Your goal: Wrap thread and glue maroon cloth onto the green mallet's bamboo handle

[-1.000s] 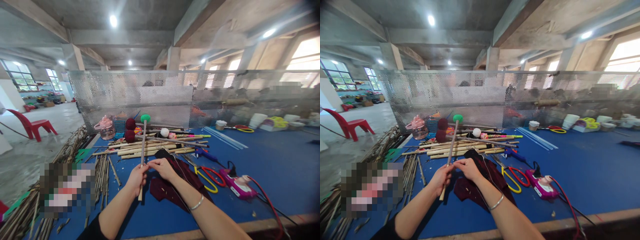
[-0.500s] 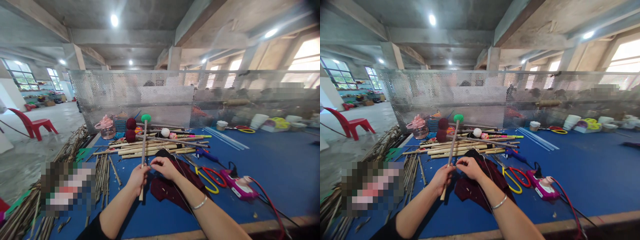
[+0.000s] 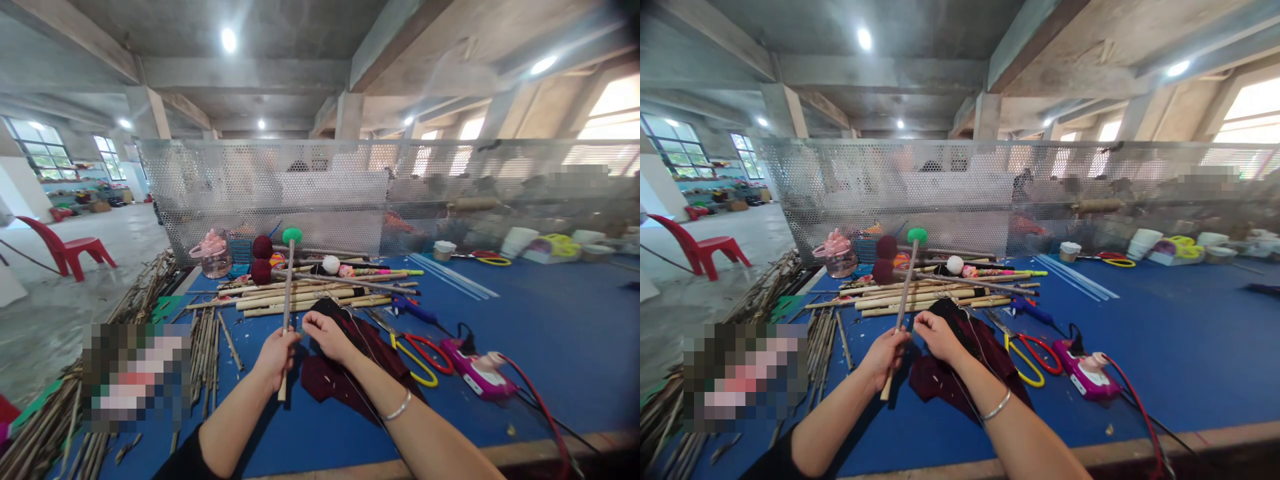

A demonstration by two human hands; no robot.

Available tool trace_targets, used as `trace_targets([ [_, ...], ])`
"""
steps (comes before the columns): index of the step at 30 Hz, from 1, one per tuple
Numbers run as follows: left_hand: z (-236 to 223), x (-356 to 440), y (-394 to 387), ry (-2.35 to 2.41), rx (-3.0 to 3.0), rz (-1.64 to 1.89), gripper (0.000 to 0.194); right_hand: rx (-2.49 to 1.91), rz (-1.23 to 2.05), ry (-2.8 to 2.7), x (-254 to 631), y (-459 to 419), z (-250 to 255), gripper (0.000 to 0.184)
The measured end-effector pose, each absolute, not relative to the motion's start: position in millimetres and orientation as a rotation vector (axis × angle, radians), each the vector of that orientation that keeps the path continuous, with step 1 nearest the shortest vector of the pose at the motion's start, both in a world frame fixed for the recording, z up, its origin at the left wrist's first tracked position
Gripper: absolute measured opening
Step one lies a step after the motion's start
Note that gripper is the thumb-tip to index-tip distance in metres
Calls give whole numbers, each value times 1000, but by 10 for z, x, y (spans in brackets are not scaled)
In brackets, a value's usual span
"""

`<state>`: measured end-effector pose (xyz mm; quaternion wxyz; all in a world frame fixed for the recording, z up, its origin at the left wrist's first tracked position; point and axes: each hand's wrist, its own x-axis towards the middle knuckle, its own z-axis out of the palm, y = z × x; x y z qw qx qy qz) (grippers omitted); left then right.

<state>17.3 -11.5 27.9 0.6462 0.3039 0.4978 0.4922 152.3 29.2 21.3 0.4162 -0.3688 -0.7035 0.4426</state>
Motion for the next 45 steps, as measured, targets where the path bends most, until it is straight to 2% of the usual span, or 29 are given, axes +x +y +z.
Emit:
trace_targets([
  [10, 250, 162, -102, 1104, 726, 1112, 41, -892, 1130, -1810, 1535, 306, 184, 18],
  [17, 250, 172, -109, 1151, 749, 1092, 35, -918, 1093, -1899, 1552, 307, 185, 13],
  [21, 270, 187, -115, 1170, 766, 1076, 34, -908, 1073, -1926, 1501, 287, 181, 17],
  [30, 275, 174, -120, 1146, 762, 1083, 28, -849, 1622, -1592, 1415, 199, 158, 27],
  [39, 336, 189, -143, 1124, 750, 1099, 30, -769, 1862, -1349, 1453, 234, 114, 31],
  [45, 290, 187, -128, 1121, 752, 1108, 28, -791, 1805, -1326, 1481, 272, 170, 34],
])
